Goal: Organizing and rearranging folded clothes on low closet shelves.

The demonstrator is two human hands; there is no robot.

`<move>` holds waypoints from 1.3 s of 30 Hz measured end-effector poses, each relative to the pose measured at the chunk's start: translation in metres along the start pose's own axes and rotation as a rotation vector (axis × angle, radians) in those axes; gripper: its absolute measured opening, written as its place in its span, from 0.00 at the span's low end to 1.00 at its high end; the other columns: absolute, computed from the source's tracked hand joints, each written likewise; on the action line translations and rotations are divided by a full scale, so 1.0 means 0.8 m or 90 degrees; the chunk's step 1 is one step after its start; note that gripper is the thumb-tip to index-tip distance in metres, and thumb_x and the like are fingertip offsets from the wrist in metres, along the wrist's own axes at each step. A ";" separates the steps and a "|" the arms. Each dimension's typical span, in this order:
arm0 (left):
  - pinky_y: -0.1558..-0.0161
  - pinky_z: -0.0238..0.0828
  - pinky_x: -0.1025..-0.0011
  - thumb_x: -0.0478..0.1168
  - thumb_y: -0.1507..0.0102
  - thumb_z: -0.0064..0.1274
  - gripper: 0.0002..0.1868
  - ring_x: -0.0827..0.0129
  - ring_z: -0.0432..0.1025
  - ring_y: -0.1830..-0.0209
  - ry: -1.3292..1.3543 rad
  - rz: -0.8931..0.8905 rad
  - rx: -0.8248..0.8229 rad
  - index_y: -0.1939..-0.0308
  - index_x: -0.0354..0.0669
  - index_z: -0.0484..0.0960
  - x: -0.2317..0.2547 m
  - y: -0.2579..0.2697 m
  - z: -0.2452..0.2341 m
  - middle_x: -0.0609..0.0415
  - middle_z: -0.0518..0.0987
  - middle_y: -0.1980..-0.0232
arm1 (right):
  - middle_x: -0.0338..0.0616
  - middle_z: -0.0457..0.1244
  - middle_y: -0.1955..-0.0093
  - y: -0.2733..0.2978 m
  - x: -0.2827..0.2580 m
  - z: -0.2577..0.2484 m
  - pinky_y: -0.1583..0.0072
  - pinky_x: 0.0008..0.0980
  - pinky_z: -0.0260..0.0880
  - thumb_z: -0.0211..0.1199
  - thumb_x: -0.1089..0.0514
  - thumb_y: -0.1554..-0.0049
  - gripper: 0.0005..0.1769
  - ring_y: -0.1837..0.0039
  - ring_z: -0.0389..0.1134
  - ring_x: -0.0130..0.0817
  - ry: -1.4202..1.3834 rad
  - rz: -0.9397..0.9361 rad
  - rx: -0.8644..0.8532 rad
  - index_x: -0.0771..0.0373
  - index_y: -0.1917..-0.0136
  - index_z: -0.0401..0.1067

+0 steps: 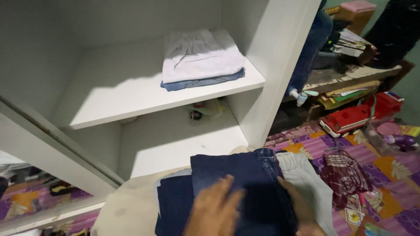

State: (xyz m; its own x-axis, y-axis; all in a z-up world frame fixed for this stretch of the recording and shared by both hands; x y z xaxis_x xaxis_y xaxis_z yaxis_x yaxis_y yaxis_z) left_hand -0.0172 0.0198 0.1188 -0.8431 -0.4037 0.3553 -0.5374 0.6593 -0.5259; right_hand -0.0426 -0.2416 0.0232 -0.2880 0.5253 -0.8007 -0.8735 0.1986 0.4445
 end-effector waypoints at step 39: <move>0.41 0.64 0.60 0.43 0.37 0.50 0.20 0.66 0.71 0.44 0.514 -0.747 0.447 0.41 0.43 0.77 -0.357 0.505 0.041 0.52 0.79 0.46 | 0.43 0.71 0.43 0.032 -0.006 0.039 0.44 0.42 0.71 0.54 0.41 0.40 0.27 0.46 0.72 0.39 -0.083 0.090 0.037 0.59 0.36 0.74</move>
State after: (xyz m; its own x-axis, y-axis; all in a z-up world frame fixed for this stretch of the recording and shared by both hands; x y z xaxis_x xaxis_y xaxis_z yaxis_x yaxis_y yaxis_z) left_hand 0.0062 0.3809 -0.2202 0.1398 0.1243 0.9824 -0.9490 -0.2665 0.1687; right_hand -0.0509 -0.2131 0.0509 -0.3505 0.6530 -0.6714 -0.8028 0.1598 0.5745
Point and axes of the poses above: each hand's wrist, its own y-axis away from the middle knuckle, its own z-axis out of the palm, x = y × z, the point moved 4 cm from there along -y, towards the middle knuckle
